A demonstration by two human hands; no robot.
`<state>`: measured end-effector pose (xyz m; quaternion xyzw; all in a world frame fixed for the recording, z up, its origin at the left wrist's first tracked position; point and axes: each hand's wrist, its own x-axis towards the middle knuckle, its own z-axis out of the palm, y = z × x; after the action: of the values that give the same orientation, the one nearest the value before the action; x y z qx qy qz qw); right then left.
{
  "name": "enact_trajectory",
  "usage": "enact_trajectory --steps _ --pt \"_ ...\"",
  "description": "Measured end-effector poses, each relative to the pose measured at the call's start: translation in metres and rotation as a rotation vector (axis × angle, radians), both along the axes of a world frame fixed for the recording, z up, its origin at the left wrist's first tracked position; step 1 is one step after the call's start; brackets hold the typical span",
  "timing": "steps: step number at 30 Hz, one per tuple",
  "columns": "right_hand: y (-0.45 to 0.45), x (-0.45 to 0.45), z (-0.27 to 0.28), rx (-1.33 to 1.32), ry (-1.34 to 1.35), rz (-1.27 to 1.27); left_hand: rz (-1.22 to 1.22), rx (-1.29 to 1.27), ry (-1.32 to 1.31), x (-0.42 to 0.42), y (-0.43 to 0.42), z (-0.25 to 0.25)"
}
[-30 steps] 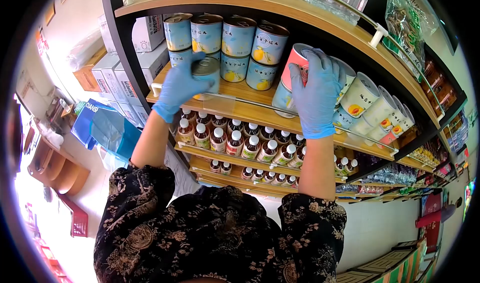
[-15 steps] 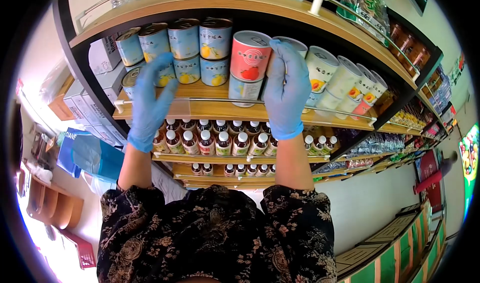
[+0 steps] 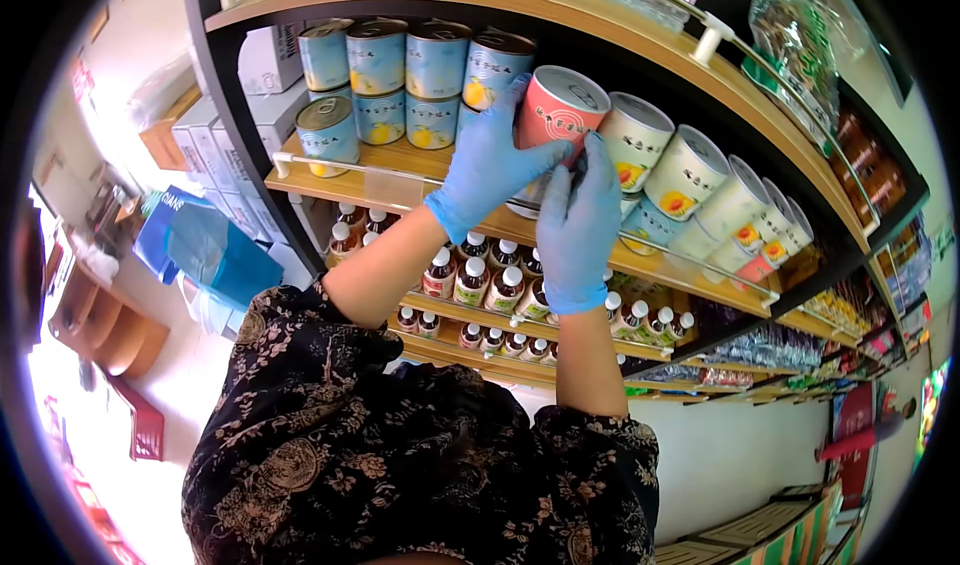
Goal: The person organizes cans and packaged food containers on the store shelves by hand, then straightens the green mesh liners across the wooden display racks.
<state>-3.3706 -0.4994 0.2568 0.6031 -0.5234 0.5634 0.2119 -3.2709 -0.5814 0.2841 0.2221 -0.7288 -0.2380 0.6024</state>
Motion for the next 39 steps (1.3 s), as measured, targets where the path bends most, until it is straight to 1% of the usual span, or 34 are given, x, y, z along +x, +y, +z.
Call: enact_trajectory --steps 2,5,6,8,9,11,14,15,17,19,21,24,25,27,28,31,33,35,36,39 --pt "0.004 0.009 0.006 0.013 -0.084 0.084 0.028 -0.077 0.039 0.018 0.011 0.007" --pt "0.001 0.033 0.014 -0.04 -0.195 0.337 0.113 -0.147 0.071 0.044 0.012 0.004" --pt "-0.003 0.04 0.017 -0.037 -0.179 0.382 0.147 -0.167 0.072 0.058 0.015 0.005" --pt "-0.014 0.055 0.027 0.058 -0.23 0.513 0.205 -0.209 0.062 0.083 0.011 0.002" --pt "-0.022 0.062 0.031 0.104 -0.256 0.577 0.293 -0.241 0.044 0.092 0.004 -0.007" --pt "-0.044 0.073 0.029 0.108 -0.04 0.36 0.316 -0.209 0.0 0.105 -0.01 -0.023" --pt "-0.083 0.087 0.012 0.135 0.014 0.297 0.29 -0.086 -0.1 0.126 -0.025 -0.029" --pt "-0.089 0.093 0.013 0.153 0.032 0.286 0.288 -0.089 -0.153 0.133 -0.029 -0.029" --pt "-0.098 0.101 0.016 0.227 -0.034 0.284 0.287 -0.09 -0.255 0.143 -0.035 -0.026" --pt "-0.102 0.105 0.021 0.361 -0.089 0.296 0.484 -0.142 -0.432 0.146 -0.028 -0.02" --pt "-0.104 0.106 0.022 0.359 -0.048 0.258 0.728 -0.165 -0.648 0.15 -0.02 -0.019" --pt "-0.108 0.11 0.016 0.299 0.047 0.164 0.785 -0.311 -0.506 0.16 -0.021 -0.017" --pt "-0.109 0.112 0.012 0.272 0.083 0.125 0.779 -0.286 -0.524 0.164 -0.024 -0.019" --pt "-0.105 0.114 0.009 0.376 0.124 0.155 0.763 -0.235 -0.559 0.172 -0.032 -0.022" --pt "-0.103 0.114 0.009 0.426 0.145 0.167 0.761 -0.313 -0.632 0.177 -0.037 -0.026" --pt "-0.103 0.109 0.001 0.318 0.194 0.237 0.656 -0.32 -0.576 0.179 -0.037 -0.03" --pt "-0.092 0.104 -0.001 0.364 0.178 0.22 0.646 -0.337 -0.607 0.179 -0.033 -0.026" --pt "-0.077 0.096 -0.001 0.175 0.183 0.23 0.628 -0.303 -0.582 0.177 -0.029 -0.026" --pt "-0.065 0.092 0.006 0.152 0.158 0.235 0.629 -0.315 -0.559 0.174 -0.027 -0.027" --pt "-0.037 0.064 0.012 0.03 0.226 0.037 0.556 -0.4 -0.46 0.153 -0.016 -0.026"
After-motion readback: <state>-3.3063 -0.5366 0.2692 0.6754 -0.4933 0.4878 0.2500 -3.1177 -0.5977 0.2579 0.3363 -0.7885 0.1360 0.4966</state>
